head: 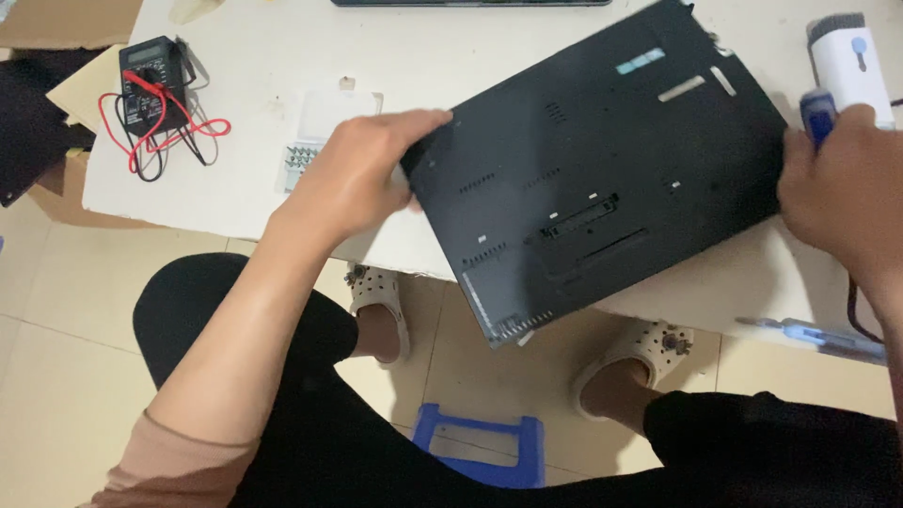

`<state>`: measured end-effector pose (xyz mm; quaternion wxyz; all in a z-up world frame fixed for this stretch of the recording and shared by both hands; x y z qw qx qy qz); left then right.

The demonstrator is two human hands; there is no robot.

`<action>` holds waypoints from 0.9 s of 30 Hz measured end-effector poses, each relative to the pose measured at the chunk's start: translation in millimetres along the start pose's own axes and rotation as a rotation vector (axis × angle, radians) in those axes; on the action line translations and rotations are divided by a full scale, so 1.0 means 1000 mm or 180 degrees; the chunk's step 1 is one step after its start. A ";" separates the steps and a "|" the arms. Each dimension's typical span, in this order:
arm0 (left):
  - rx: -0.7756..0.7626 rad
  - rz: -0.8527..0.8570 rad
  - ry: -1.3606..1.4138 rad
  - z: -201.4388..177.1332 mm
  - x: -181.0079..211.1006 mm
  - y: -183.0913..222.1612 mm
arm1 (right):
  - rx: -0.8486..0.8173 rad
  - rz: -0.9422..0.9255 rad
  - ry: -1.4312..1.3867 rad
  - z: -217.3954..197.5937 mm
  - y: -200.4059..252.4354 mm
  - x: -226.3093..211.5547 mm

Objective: Disassembling a laptop by removing screws and prying open the bottom casing for repair

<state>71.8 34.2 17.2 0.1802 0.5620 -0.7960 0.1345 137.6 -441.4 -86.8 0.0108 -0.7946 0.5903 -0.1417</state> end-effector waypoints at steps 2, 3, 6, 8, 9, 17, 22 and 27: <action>0.0417 0.0232 -0.0101 0.000 -0.004 -0.008 | 0.0179 -0.0148 -0.0503 0.022 0.008 0.014; 0.0420 0.0216 -0.0104 0.003 -0.007 -0.011 | 0.0178 -0.0163 -0.0511 0.025 0.012 0.016; 0.1021 0.0232 -0.0037 0.006 -0.013 -0.020 | -0.0182 0.0124 -0.0183 0.031 0.023 0.023; 0.1224 -0.0342 -0.0120 0.009 -0.015 -0.026 | -0.0227 0.0016 -0.0504 0.031 0.029 0.024; 0.1221 -0.0348 -0.0120 0.014 -0.015 -0.027 | -0.0232 0.0011 -0.0507 0.037 0.033 0.027; 0.0617 -0.1620 0.0944 0.017 0.017 -0.027 | -0.0022 0.0333 -0.1260 0.035 0.047 0.025; 0.0849 -0.1512 0.2146 0.036 -0.006 -0.043 | -0.0622 0.0589 -0.1655 0.021 0.060 0.009; 0.0888 -0.1363 0.2571 0.047 -0.003 -0.049 | -0.0807 0.1087 -0.2320 0.004 0.074 -0.013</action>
Point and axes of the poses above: each hand's wrist, its own y-axis away from the middle knuckle, its own z-axis out of the palm, x = y × z, the point moved 1 cm from there along -y, towards the middle knuckle, and after that the axes turned 11 degrees about -z, right-handed, at the moved point
